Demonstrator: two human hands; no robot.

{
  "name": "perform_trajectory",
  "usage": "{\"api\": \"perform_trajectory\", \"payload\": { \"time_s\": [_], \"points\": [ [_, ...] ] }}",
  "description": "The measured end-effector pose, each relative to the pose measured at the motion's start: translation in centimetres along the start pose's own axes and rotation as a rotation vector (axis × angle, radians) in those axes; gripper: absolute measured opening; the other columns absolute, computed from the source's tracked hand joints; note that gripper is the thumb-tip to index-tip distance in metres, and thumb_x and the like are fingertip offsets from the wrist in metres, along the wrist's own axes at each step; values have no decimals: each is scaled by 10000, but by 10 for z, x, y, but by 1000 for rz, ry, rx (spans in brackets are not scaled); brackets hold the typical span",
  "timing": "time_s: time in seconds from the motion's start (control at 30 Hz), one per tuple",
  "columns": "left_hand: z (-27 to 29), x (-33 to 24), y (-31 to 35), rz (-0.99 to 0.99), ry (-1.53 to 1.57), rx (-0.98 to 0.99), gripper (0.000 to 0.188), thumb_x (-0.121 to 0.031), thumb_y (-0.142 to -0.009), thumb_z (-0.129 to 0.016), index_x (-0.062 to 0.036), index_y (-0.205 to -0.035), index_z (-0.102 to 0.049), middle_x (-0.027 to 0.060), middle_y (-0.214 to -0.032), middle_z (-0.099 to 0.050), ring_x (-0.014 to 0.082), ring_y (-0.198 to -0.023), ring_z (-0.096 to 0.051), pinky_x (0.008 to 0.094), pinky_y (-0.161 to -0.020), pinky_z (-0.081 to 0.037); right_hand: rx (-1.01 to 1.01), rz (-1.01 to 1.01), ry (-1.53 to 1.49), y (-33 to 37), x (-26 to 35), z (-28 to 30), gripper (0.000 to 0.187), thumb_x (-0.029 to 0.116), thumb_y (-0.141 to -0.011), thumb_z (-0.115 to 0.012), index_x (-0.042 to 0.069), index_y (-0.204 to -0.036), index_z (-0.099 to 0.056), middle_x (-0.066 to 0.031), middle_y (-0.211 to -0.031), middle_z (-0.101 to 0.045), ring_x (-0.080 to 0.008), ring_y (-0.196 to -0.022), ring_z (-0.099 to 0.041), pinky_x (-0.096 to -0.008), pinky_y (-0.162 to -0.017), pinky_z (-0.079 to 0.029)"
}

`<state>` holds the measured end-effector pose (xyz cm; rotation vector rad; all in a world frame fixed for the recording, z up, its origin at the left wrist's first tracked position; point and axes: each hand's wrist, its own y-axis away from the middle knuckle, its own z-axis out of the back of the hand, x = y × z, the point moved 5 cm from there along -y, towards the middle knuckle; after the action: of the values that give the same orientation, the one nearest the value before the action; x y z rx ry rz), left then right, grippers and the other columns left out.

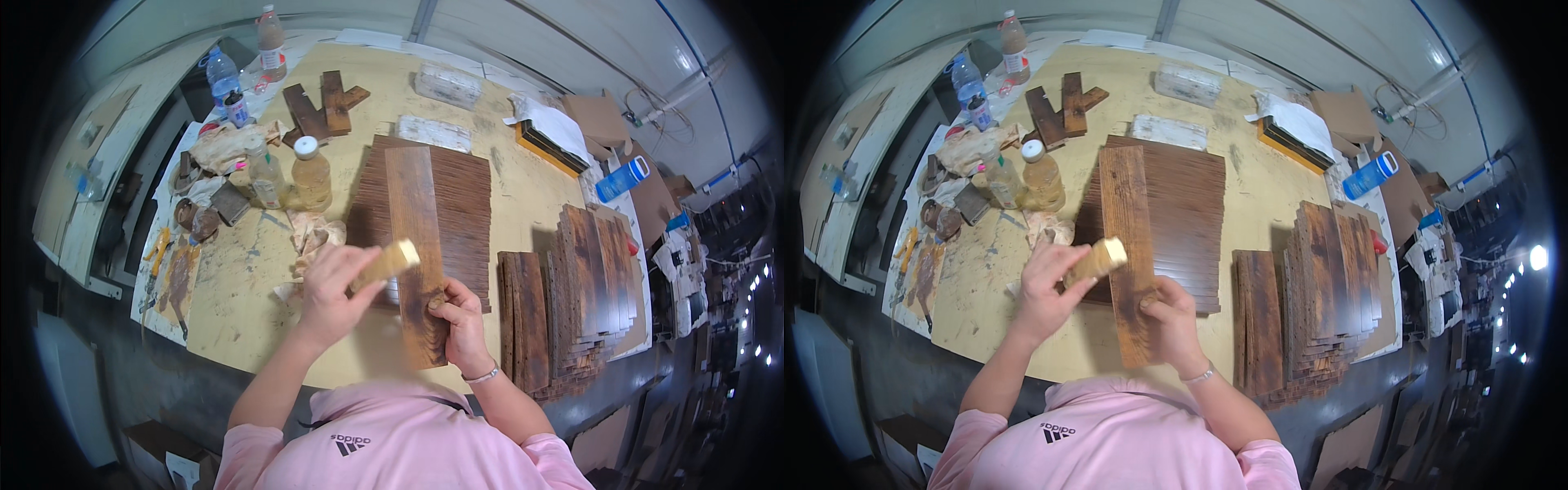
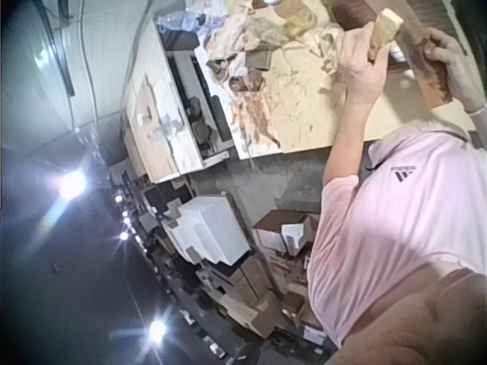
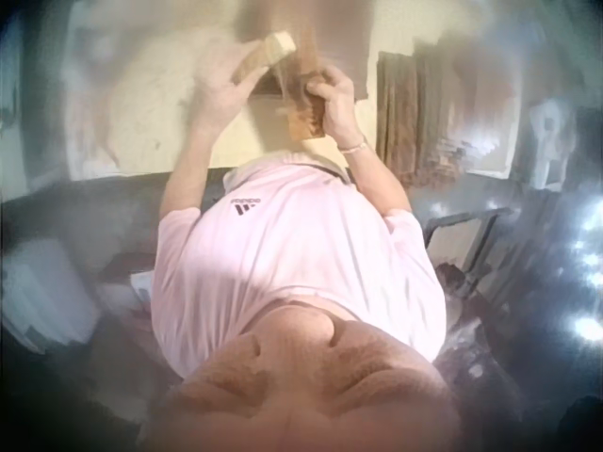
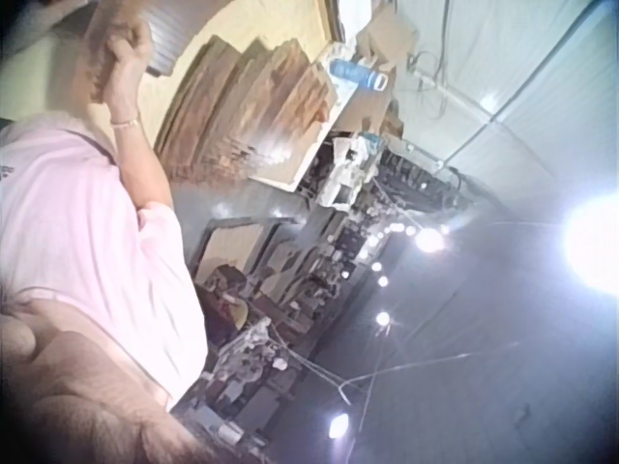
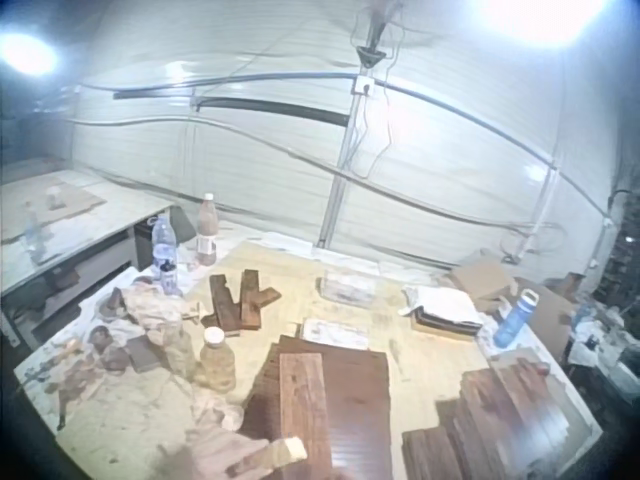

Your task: The person applies a liquid from a bottle to a cloth and uses it to wipe and polish individual wooden planks, placing them on a stack when finished.

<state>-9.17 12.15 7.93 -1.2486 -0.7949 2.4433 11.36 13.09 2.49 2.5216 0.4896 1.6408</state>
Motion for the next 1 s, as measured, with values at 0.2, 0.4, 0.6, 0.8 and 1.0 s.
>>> {"api": "perform_trajectory", "payload": {
  "time_s": [0.2, 0.4, 0.6, 0.8, 1.0],
  "points": [
    [-29, -33, 83, -134, 134, 444, 431, -105, -654, -831, -33, -1060, -709, 104, -886, -648, 278, -791, -604, 381, -683, -504, -52, 75, -35, 0, 18, 24, 289, -57, -761, -538, -38, -1038, -619, -73, -972, -676, -131, -865, -628, -257, -825, -498],
    [-15, -25, 42, -49, 10, 217, 412, -89, -668, -797, -38, -1066, -706, 89, -881, -642, 276, -794, -602, 380, -700, -520, -84, 64, -51, -6, 9, 32, 314, -69, -769, -531, -44, -1068, -621, -65, -974, -671, -124, -858, -620, -249, -819, -496],
    [-25, -38, 48, -47, -21, 268, 445, -76, -631, -819, -34, -1061, -706, 99, -866, -622, 284, -794, -592, 391, -676, -491, -55, 46, -34, -2, 7, 22, 328, -60, -773, -549, -47, -1091, -628, -50, -962, -666, -106, -839, -606, -243, -803, -493],
    [-15, -24, 31, -60, -140, 162, 398, -58, -650, -790, -46, -1039, -709, 101, -870, -618, 287, -795, -592, 391, -692, -507, -46, -34, -13, -1, -1, 26, 298, -58, -761, -557, -50, -1044, -648, -39, -888, -660, -101, -783, -602, -238, -768, -490],
    [6, -7, 11, -55, -222, 32, 378, -50, -647, -788, -49, -1014, -700, 93, -877, -619, 287, -809, -600, 392, -709, -508, 13, -84, 54, -1, -13, 28, 316, -55, -747, -568, -45, -1051, -654, -11, -830, -625, -87, -726, -572, -217, -718, -472]
  ]
}}
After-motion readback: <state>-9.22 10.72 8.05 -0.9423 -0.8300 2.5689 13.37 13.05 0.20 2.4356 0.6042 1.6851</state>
